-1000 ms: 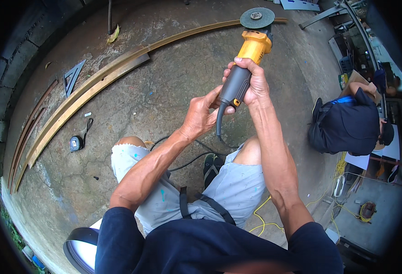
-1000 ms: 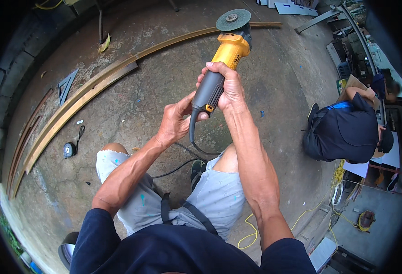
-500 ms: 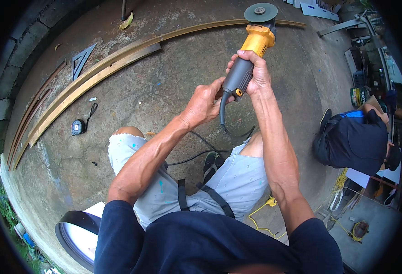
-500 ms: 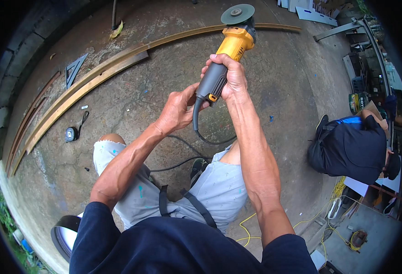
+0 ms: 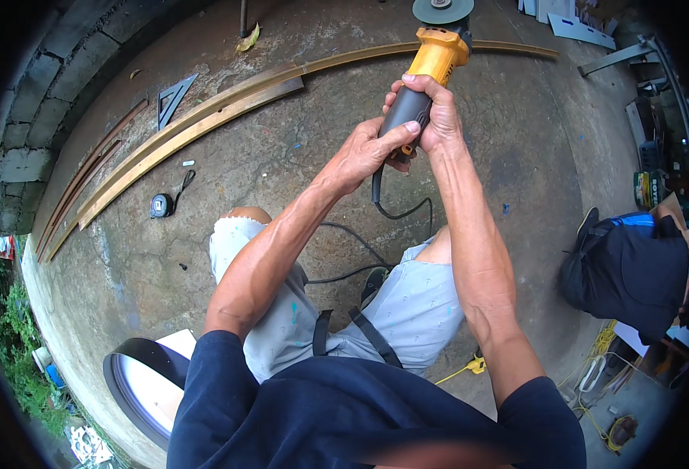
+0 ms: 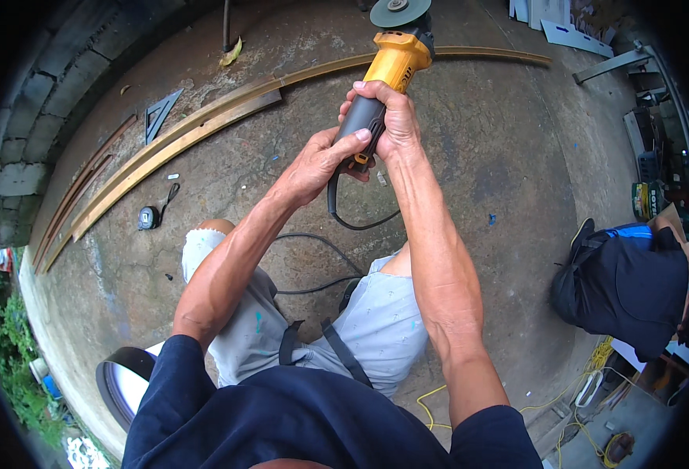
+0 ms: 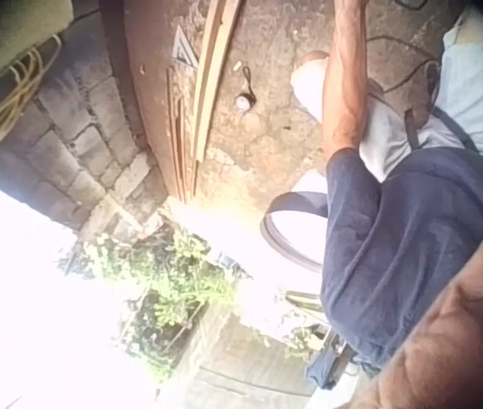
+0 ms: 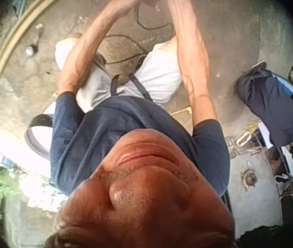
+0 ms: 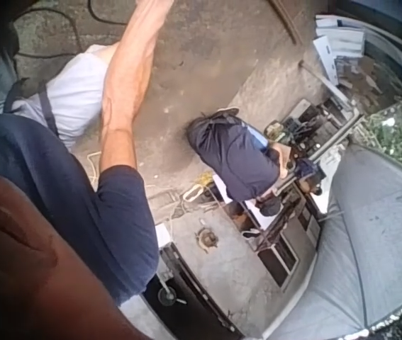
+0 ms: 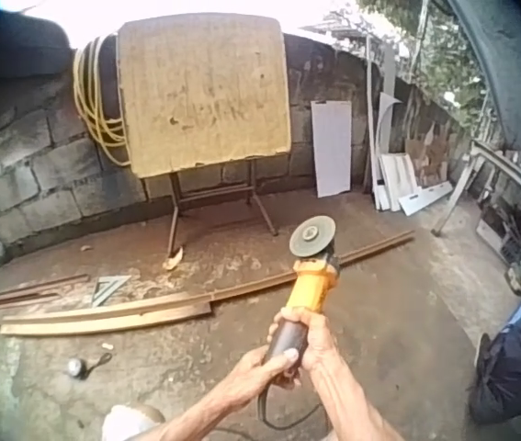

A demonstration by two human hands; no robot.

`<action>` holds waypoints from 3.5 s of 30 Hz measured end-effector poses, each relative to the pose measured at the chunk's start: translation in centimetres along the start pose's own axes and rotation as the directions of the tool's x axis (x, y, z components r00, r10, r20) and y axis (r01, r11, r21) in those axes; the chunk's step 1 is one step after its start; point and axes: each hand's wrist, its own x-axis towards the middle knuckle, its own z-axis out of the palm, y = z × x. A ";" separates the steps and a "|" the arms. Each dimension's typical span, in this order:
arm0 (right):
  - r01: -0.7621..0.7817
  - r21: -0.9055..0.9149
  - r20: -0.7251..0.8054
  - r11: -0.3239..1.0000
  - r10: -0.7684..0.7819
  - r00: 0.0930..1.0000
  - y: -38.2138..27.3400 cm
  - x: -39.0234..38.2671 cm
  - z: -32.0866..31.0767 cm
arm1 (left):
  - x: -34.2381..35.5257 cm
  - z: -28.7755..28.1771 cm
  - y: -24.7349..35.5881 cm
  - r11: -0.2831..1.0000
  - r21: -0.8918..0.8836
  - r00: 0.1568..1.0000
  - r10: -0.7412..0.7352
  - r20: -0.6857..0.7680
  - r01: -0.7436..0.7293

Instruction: Cutting a metal profile strip using an angle grinder after connecting the power.

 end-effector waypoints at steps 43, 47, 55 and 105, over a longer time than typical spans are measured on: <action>-0.117 -0.226 -0.156 0.967 0.083 0.984 -4.6 2.5 -4.4 | 2.5 -43.3 0.4 -0.067 0.997 0.997 -0.077 0.021 -0.026; -0.101 -0.521 -0.343 0.848 -0.099 0.934 -9.2 -0.5 -2.0 | 2.8 -48.0 -3.1 -0.145 0.989 0.991 0.120 0.052 -0.034; -0.248 -0.763 -0.461 0.597 -0.234 0.856 -15.5 -1.1 2.9 | 1.9 -49.9 -8.4 0.031 0.999 0.970 0.241 -0.034 0.028; -0.164 -0.486 -0.086 0.859 0.139 0.986 8.5 17.5 -12.4 | -1.1 -52.1 -3.8 -0.158 0.948 0.925 -0.224 -0.307 0.277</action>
